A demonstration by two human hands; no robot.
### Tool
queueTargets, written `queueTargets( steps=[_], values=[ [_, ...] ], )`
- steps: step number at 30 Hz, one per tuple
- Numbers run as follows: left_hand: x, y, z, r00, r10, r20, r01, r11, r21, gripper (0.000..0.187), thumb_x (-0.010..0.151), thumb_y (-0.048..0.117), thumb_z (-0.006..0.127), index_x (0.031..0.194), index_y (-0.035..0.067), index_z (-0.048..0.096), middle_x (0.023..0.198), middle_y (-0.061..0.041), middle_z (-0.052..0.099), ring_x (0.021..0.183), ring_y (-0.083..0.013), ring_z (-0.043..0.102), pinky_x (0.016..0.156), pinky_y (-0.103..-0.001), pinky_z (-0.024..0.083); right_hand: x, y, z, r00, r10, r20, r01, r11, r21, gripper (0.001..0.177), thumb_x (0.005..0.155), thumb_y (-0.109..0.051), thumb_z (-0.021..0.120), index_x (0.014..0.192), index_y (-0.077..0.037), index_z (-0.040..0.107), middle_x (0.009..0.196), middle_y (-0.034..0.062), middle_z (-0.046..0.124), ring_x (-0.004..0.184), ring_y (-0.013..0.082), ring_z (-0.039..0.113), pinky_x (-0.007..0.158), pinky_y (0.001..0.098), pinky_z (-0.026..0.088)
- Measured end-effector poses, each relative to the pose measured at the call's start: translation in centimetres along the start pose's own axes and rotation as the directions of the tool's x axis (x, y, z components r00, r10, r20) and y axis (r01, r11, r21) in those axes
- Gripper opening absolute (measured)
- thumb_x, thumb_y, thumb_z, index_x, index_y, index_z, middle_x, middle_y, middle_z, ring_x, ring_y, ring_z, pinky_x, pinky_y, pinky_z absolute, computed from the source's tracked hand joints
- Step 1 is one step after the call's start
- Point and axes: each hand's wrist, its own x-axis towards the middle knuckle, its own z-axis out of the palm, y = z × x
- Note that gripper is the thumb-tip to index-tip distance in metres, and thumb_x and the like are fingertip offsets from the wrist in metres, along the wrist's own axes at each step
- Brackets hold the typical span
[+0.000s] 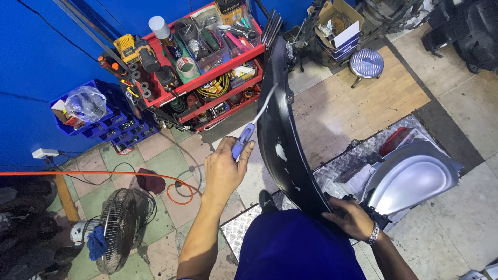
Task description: Cleaning and drying a motorcycle fairing using an air blow gun and a small hand tool.
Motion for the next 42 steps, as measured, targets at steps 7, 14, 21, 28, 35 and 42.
queueTargets(
  steps=[7, 14, 21, 28, 35, 42],
  values=[
    [0.6, 0.3, -0.6, 0.999, 0.022, -0.030, -0.023, 1.000, -0.012, 0.056, 0.099, 0.057, 0.049, 0.108, 0.004, 0.065, 0.101, -0.013, 0.070, 0.071, -0.0469, 0.067, 0.059, -0.060, 0.051, -0.2, -0.3, 0.2, 1.000, -0.002, 0.018, 0.002, 1.000, 0.026, 0.019, 0.088, -0.027, 0.077, 0.083, -0.014, 0.065, 0.058, -0.0065, 0.054, 0.045, 0.0099, 0.049, 0.046, 0.0292, 0.040],
    [1.0, 0.8, 0.0, 0.988, 0.097, -0.123, -0.084, 0.990, 0.110, 0.049, 0.099, 0.057, 0.052, 0.100, 0.009, 0.061, 0.093, -0.007, 0.066, 0.063, -0.0436, 0.065, 0.047, -0.058, 0.046, -0.2, -1.0, 0.4, 0.999, -0.044, 0.002, 0.044, 0.998, 0.054, 0.029, 0.091, -0.026, 0.075, 0.077, -0.012, 0.054, 0.065, -0.0016, 0.053, 0.054, 0.0141, 0.050, 0.054, 0.0330, 0.041],
    [1.1, 1.6, 0.0, 0.980, 0.116, -0.163, -0.081, 0.975, 0.205, 0.049, 0.100, 0.056, 0.052, 0.101, 0.008, 0.062, 0.098, -0.006, 0.067, 0.060, -0.0411, 0.063, 0.051, -0.057, 0.049, -0.7, -0.9, 1.6, 1.000, -0.010, 0.007, 0.009, 0.998, 0.068, 0.031, 0.093, -0.030, 0.073, 0.077, -0.013, 0.053, 0.064, -0.0008, 0.050, 0.055, 0.0147, 0.045, 0.055, 0.0344, 0.041],
    [1.1, 1.8, -0.2, 0.987, 0.103, -0.126, -0.082, 0.983, 0.163, 0.050, 0.101, 0.054, 0.050, 0.105, 0.005, 0.063, 0.100, -0.009, 0.067, 0.062, -0.0403, 0.066, 0.048, -0.057, 0.050, -0.7, -1.3, 1.3, 1.000, -0.013, -0.024, 0.014, 0.999, 0.045, 0.029, 0.093, -0.031, 0.072, 0.076, -0.014, 0.055, 0.063, -0.0034, 0.052, 0.052, 0.0124, 0.046, 0.052, 0.0332, 0.041],
    [1.5, 1.8, 0.4, 0.986, 0.125, -0.108, -0.109, 0.983, 0.148, 0.053, 0.101, 0.055, 0.049, 0.105, 0.005, 0.063, 0.102, -0.008, 0.068, 0.065, -0.0391, 0.067, 0.048, -0.057, 0.050, -1.1, -1.2, 1.3, 0.999, -0.030, -0.035, 0.031, 0.999, 0.041, 0.032, 0.093, -0.028, 0.072, 0.074, -0.013, 0.051, 0.062, -0.0029, 0.048, 0.052, 0.0129, 0.042, 0.052, 0.0331, 0.039],
    [2.1, 2.3, 0.0, 0.985, 0.098, -0.144, -0.082, 0.990, 0.114, 0.051, 0.101, 0.056, 0.049, 0.102, 0.006, 0.062, 0.095, -0.011, 0.068, 0.060, -0.0404, 0.066, 0.048, -0.057, 0.050, -1.2, -1.6, 1.7, 0.999, -0.027, -0.035, 0.030, 0.997, 0.077, 0.027, 0.093, -0.026, 0.072, 0.076, -0.013, 0.055, 0.063, -0.0032, 0.050, 0.051, 0.0124, 0.044, 0.050, 0.0322, 0.039]
  ],
)
